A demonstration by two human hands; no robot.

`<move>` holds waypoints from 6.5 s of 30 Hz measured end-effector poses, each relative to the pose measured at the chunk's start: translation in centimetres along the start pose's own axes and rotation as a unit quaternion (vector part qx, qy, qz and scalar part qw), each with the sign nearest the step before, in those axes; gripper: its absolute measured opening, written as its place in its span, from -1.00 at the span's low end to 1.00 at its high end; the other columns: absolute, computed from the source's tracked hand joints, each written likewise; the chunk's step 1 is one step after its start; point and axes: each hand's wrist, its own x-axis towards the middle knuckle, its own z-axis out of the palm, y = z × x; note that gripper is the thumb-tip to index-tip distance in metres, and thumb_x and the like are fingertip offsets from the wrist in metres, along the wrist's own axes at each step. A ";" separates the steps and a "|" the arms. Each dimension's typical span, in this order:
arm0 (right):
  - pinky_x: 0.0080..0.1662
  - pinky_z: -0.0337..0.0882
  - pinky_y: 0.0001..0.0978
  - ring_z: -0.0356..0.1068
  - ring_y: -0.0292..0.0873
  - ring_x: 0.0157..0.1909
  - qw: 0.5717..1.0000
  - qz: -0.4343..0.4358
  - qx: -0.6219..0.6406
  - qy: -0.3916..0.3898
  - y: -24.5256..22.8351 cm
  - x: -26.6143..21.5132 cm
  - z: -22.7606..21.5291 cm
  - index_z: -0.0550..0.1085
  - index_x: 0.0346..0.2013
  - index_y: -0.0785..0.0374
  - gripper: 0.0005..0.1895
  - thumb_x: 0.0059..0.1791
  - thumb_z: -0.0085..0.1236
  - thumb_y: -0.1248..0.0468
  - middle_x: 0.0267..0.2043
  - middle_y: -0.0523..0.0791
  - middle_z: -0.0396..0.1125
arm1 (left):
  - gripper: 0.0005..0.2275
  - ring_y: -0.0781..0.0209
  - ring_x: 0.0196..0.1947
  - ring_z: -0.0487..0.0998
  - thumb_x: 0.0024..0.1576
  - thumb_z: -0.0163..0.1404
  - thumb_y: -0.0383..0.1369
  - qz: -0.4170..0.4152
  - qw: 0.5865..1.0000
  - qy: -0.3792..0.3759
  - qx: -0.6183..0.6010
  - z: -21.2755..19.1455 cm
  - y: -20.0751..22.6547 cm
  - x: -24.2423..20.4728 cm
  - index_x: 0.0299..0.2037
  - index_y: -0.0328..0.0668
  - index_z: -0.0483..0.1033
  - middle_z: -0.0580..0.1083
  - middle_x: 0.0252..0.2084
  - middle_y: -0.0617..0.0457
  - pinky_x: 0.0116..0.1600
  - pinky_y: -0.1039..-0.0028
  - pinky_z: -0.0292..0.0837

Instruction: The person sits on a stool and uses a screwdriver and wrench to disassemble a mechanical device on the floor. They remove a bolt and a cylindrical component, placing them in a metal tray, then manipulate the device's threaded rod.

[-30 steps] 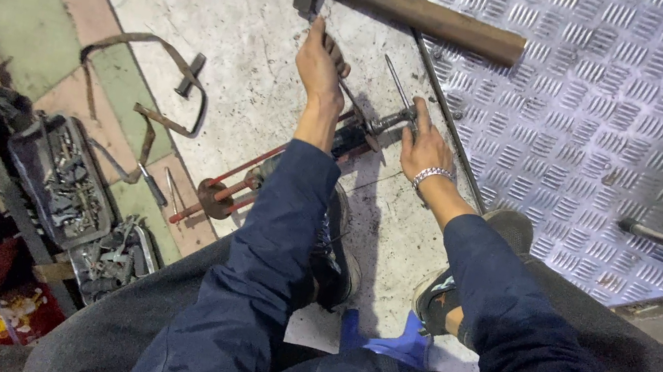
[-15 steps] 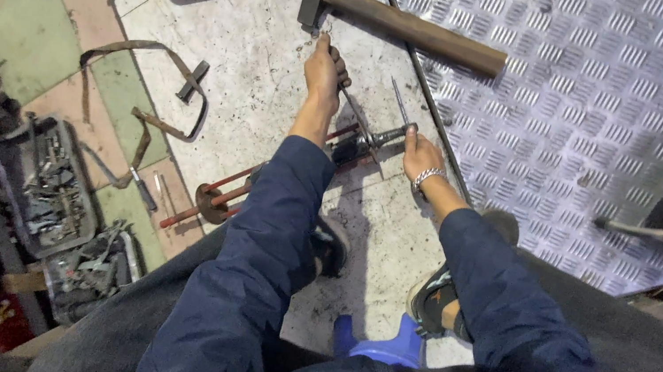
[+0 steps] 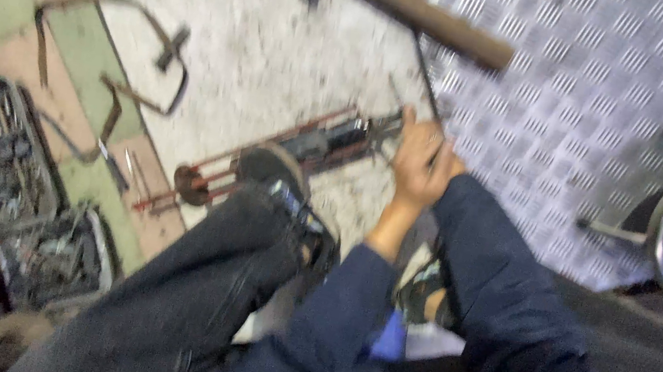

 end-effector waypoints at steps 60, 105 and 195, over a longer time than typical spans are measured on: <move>0.48 -0.13 -0.17 -0.17 0.07 0.57 0.978 -0.164 0.122 0.051 -4.2 0.9 -0.8 -0.11 0.50 0.36 -0.01 0.04 -0.39 -0.34 0.58 0.10 -0.21 | -0.50 0.37 -0.65 0.09 0.03 -0.25 0.29 -0.545 0.836 0.029 -0.056 -8.7 -13.7 16.9 -0.59 0.07 0.06 0.13 -0.67 0.24 -0.46 0.46 0.05; -0.38 0.49 -0.30 0.49 -0.04 -0.38 0.814 0.084 0.380 -0.430 -3.3 6.1 -7.3 0.49 -0.06 0.42 -0.51 0.15 -0.08 -0.01 -0.25 0.08 0.51 | -0.44 0.30 -0.55 0.23 0.04 -0.39 0.35 -0.516 0.847 -0.071 0.102 -8.1 -20.3 14.8 -0.59 0.05 0.17 0.22 -0.61 0.21 -0.37 0.38 0.15; 0.04 0.47 0.15 0.49 0.35 -0.07 0.868 -0.399 -0.278 -0.096 -9.1 1.4 -5.5 0.34 0.24 0.57 -0.24 -0.11 0.37 0.16 -0.30 0.31 0.48 | -0.83 -0.22 0.25 0.38 0.27 0.00 -0.30 -0.078 0.954 -0.136 0.254 -8.3 0.9 -10.0 -0.05 -0.18 0.41 0.31 0.30 -0.19 0.20 0.11 0.39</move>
